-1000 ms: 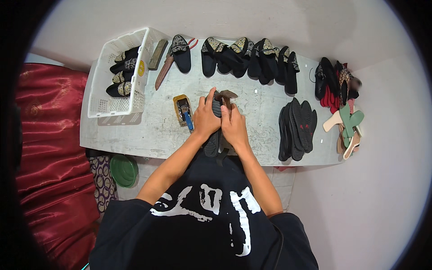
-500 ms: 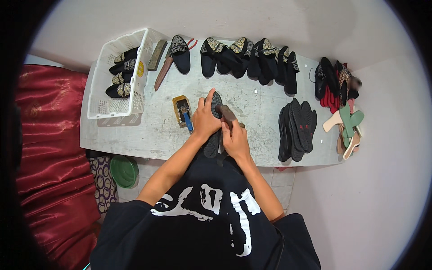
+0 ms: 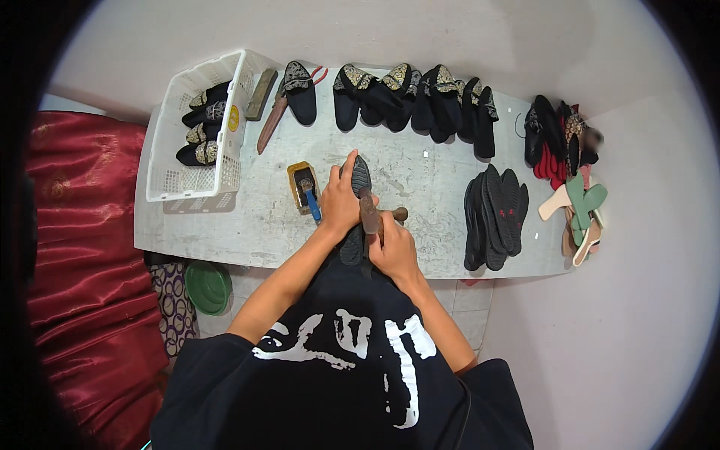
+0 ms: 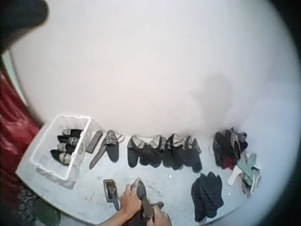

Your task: Applying glue or dye to shoe soles and then hammering them onto the shoe uppers to secure them.

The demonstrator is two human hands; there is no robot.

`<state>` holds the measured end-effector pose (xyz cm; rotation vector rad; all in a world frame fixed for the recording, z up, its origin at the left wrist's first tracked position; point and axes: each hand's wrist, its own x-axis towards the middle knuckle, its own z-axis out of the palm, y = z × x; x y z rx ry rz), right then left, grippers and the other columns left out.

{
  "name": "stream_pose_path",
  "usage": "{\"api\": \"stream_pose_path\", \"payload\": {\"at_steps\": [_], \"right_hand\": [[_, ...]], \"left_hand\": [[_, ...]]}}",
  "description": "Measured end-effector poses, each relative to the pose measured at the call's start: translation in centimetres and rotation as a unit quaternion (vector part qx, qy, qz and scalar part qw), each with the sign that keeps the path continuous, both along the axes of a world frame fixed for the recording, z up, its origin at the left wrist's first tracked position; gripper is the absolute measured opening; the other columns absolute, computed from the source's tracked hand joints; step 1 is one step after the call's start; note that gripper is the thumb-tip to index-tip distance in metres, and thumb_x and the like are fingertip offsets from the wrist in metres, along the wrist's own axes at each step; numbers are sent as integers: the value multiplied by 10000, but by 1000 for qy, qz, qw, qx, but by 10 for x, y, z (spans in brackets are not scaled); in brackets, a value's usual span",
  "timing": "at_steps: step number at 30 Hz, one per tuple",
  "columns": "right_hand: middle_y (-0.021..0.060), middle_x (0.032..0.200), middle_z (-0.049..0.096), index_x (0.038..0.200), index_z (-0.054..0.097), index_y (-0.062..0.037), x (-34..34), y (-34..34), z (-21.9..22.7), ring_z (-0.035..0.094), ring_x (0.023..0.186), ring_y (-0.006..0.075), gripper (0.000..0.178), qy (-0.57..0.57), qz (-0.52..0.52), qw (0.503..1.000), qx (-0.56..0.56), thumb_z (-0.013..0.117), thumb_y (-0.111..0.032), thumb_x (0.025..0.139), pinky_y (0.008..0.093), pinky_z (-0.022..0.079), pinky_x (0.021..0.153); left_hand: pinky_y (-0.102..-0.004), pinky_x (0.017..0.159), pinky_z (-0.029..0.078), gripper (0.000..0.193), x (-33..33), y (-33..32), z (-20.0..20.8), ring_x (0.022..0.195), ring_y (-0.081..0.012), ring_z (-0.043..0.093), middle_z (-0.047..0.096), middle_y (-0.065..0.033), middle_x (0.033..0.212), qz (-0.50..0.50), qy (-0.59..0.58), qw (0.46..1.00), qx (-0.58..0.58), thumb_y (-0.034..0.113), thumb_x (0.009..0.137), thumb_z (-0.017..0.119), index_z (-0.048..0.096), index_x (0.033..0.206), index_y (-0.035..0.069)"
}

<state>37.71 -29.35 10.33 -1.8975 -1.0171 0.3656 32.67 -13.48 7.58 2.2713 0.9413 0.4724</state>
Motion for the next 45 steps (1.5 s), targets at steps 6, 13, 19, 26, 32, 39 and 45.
{"api": "stream_pose_path", "payload": {"at_steps": [6, 13, 19, 26, 32, 39, 45], "right_hand": [[236, 622, 572, 1037, 535, 14, 4, 9, 8, 617, 568, 442, 158, 35, -3, 999, -16, 595, -127, 999, 451, 445, 538], [269, 744, 676, 1036, 549, -11, 15, 31, 13, 664, 711, 515, 196, 33, -8, 997, -75, 596, -198, 1002, 546, 514, 616], [257, 800, 696, 1037, 544, 27, 29, 47, 16, 691, 745, 474, 183, 57, -17, 998, -24, 587, -147, 1003, 482, 524, 626], [295, 755, 684, 1019, 562, 2, 31, 54, 25, 670, 748, 530, 267, 44, -33, 994, -97, 615, -259, 998, 563, 530, 660], [303, 771, 677, 1040, 582, 22, 33, 53, 22, 665, 759, 531, 260, 26, -28, 994, -105, 601, -235, 1010, 547, 523, 659], [316, 741, 652, 972, 591, 39, 43, 60, 41, 673, 721, 513, 316, 63, -4, 995, -77, 616, -274, 1014, 522, 506, 619], [328, 751, 658, 994, 577, 25, 43, 63, 26, 674, 763, 529, 332, 34, 4, 993, -117, 607, -304, 1019, 546, 511, 652]], "left_hand": [[-509, 770, 553, 1105, -1, -1, 2, 918, -423, 670, 541, -165, 1104, -7, 6, 1000, 1, 264, 657, 886, 343, 1619, 237], [-522, 753, 539, 1023, -2, 0, -1, 922, -435, 664, 538, -177, 1108, -9, -4, 1000, -6, 185, 720, 825, 343, 1620, 241], [-517, 776, 546, 962, -1, -2, -1, 949, -442, 662, 540, -181, 1114, 0, -11, 1000, -11, 172, 756, 758, 345, 1621, 251], [-506, 744, 555, 1010, -1, -2, 1, 920, -417, 673, 562, -174, 1121, 11, -34, 999, -9, 275, 748, 816, 327, 1629, 212], [-472, 910, 556, 1016, -27, -15, -8, 1117, -415, 684, 676, -248, 1220, 15, -70, 993, -97, 372, 805, 827, 296, 1632, 115], [-483, 893, 561, 1206, -23, -17, -22, 1051, -408, 678, 662, -193, 1152, 27, -117, 989, -86, 311, 644, 920, 261, 1646, 184], [-445, 956, 540, 1180, -38, -16, -23, 1159, -346, 648, 576, -202, 1357, 18, -125, 986, -107, 345, 713, 937, 248, 1642, 108]]}}
